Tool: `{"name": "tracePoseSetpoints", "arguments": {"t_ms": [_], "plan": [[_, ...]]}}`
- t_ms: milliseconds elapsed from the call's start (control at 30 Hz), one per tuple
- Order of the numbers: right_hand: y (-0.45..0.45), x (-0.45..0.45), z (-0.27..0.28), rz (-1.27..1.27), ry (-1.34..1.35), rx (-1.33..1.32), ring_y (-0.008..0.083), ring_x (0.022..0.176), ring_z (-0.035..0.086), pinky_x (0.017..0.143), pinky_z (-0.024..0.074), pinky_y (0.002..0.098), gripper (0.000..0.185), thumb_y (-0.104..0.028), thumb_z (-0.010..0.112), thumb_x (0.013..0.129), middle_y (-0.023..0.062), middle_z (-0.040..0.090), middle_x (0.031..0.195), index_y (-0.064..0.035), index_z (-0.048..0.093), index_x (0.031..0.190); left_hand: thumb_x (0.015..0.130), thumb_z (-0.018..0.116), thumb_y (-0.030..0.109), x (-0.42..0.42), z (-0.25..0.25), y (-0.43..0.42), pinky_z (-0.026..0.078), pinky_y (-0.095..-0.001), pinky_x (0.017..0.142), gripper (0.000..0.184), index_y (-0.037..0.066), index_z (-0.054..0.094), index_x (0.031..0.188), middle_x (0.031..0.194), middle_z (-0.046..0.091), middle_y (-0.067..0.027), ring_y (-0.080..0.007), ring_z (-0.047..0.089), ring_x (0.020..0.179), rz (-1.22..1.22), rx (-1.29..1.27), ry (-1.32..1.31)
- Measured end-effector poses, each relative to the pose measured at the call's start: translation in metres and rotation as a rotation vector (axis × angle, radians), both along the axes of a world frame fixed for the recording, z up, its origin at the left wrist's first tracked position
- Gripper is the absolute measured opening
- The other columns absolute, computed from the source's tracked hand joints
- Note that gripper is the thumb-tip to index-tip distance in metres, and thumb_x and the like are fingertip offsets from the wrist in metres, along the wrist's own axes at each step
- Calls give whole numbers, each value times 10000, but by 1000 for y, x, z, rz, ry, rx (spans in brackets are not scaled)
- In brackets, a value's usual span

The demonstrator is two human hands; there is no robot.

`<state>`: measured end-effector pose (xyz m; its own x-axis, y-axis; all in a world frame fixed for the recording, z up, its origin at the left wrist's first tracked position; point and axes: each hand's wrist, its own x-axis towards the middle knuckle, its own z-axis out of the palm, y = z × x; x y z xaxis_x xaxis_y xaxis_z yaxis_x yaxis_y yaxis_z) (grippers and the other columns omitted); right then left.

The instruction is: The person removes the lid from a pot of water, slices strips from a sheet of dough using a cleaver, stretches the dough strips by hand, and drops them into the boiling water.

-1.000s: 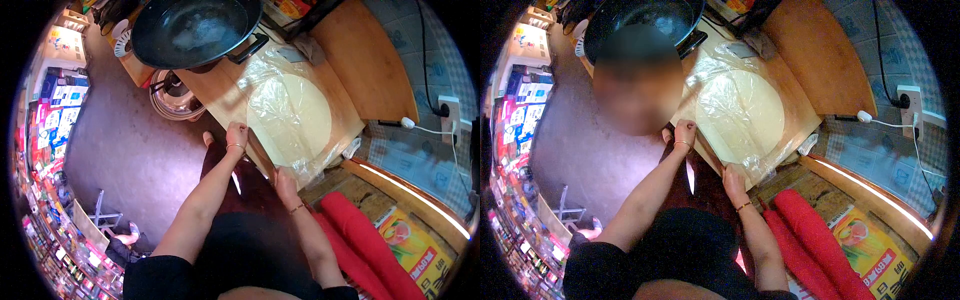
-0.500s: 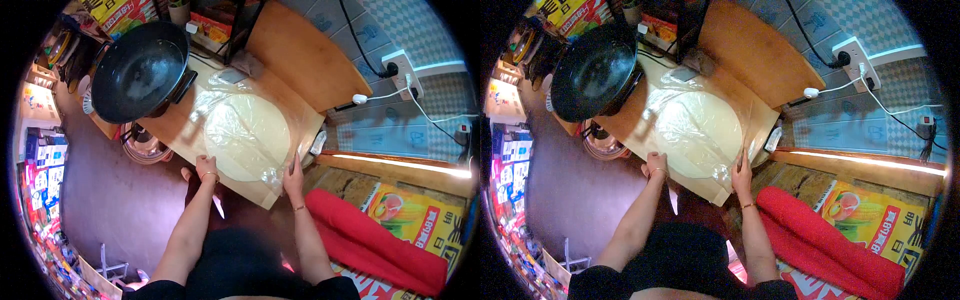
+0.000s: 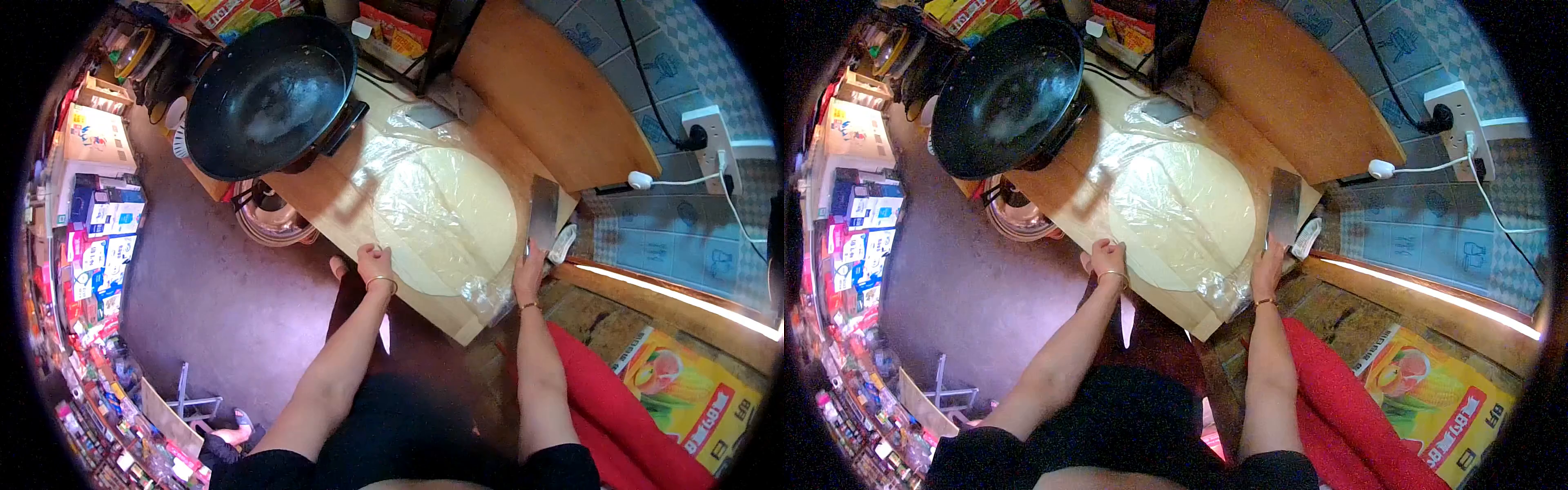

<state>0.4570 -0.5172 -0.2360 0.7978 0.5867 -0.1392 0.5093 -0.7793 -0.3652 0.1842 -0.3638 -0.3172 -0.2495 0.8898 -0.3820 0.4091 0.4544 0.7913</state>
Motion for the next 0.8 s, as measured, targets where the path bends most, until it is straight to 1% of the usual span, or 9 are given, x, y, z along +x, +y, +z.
{"name": "tracePoseSetpoints", "arguments": {"t_ms": [100,167,200,267,400,500,633,700,800], "plan": [[-8,-1,-8,108,-76,49,378,1088,401,941,319,414,429,-41,544,782,229,427,1159,20,411,1186,660,670,126,0,25,6,466,-279,626,188,7,589,781,702,599,-106,-199,583,639,-117,-96,45],[-6,-7,-6,-82,-187,229,358,1077,429,929,336,397,421,-30,537,788,215,436,1154,33,408,1184,693,655,120,-7,28,8,463,-257,615,161,6,603,794,682,600,-80,-159,576,626,-347,157,386],[-4,-11,-1,-82,-181,224,358,1077,429,929,336,397,421,-30,537,788,215,436,1154,33,408,1184,693,655,120,-13,32,6,463,-257,615,161,6,603,794,682,600,-80,-159,576,626,-348,152,391],[2,-26,15,-206,-17,449,326,1053,457,910,359,370,409,-29,526,797,204,443,1142,26,410,1185,745,622,105,-28,46,6,448,-228,565,138,7,617,841,680,604,-45,-110,560,604,-336,11,-262],[28,-89,32,-138,277,463,290,1031,472,896,371,353,358,-50,499,818,181,472,1102,10,436,1165,794,585,108,-46,61,34,419,-214,499,141,-14,617,859,699,608,-22,-75,538,565,-215,-146,-392],[56,-140,32,208,231,313,299,1056,450,920,340,376,316,-90,500,821,168,483,1112,-6,469,1124,779,591,130,-64,37,55,436,-229,530,161,0,613,872,669,610,-58,-105,546,562,-537,-151,-132],[111,-196,14,481,146,313,303,1095,423,949,310,403,328,-95,508,804,162,483,1133,-8,472,1119,770,591,119,-76,31,69,449,-242,580,179,14,601,915,718,595,-87,-122,563,640,-551,-106,-42],[147,-218,7,477,146,266,294,1126,403,981,276,413,336,-109,500,816,165,470,1152,1,458,1132,789,590,128,-83,37,79,450,-224,640,187,13,601,936,825,608,-53,-89,545,667,-588,359,164],[186,-240,-12,489,40,320,323,1162,366,1008,212,455,362,-114,463,821,176,432,1203,2,417,1161,824,558,125,-109,43,89,448,-229,658,170,26,594,957,854,587,-50,-99,545,685,-440,206,-95]]}}
